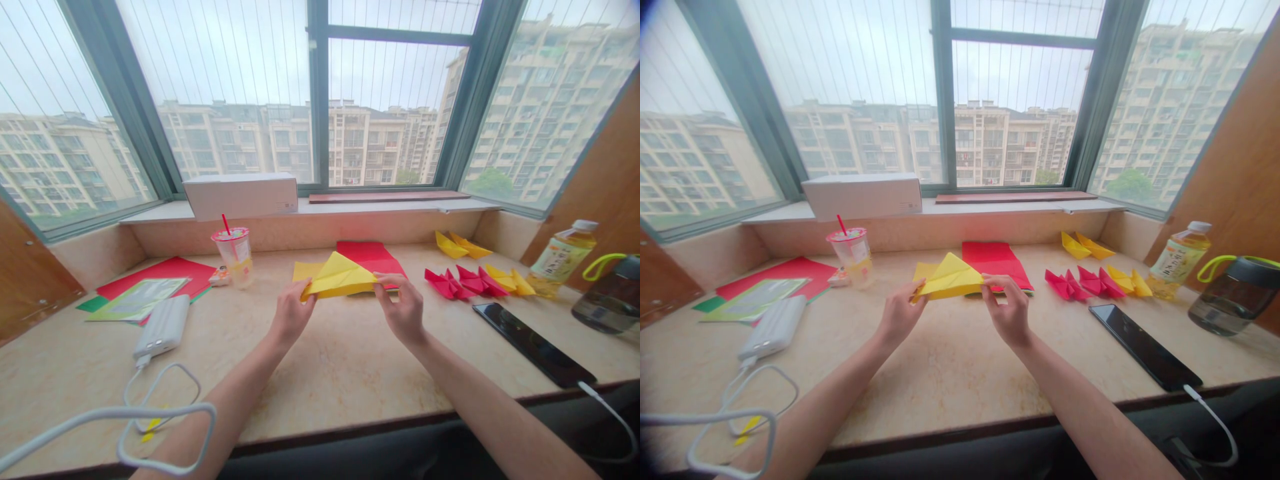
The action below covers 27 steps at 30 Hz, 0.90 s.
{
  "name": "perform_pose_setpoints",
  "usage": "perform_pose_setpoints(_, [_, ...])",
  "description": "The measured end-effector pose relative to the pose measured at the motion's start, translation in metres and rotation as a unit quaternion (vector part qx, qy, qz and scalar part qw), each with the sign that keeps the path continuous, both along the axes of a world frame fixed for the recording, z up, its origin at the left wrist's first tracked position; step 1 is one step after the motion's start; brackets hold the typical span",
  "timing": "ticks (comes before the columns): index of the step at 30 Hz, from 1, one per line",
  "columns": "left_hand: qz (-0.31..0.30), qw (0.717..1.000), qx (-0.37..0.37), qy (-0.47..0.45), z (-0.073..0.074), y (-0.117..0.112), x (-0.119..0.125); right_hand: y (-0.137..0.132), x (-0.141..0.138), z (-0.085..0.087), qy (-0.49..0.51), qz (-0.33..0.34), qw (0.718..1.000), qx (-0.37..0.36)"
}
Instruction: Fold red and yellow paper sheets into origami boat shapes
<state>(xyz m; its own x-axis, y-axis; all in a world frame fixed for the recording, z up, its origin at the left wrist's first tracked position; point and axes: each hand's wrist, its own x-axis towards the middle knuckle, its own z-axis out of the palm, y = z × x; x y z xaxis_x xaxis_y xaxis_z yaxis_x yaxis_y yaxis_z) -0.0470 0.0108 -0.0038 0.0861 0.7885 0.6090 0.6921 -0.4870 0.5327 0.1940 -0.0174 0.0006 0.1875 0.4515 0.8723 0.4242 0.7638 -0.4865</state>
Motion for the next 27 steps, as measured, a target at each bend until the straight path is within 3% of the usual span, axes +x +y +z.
perform_pose_setpoints(7, [0.006, 0.998, -0.055, 0.028, 0.005, -0.007, 0.0, -0.006, -0.005, 0.002, -0.043, 0.03, 0.999, 0.016])
perform_pose_setpoints(14, [-0.025, 0.998, -0.034, 0.039, 0.005, -0.007, -0.004, -0.008, -0.007, 0.003, -0.063, 0.031, 0.997, 0.026])
perform_pose_setpoints(22, [-0.006, 0.999, -0.011, 0.048, 0.0, -0.003, -0.005, -0.012, -0.009, 0.004, -0.078, 0.048, 0.995, 0.032])
perform_pose_setpoints(27, [0.006, 0.996, -0.028, 0.08, -0.001, -0.005, -0.001, -0.018, -0.014, 0.003, -0.126, 0.093, 0.987, 0.04])
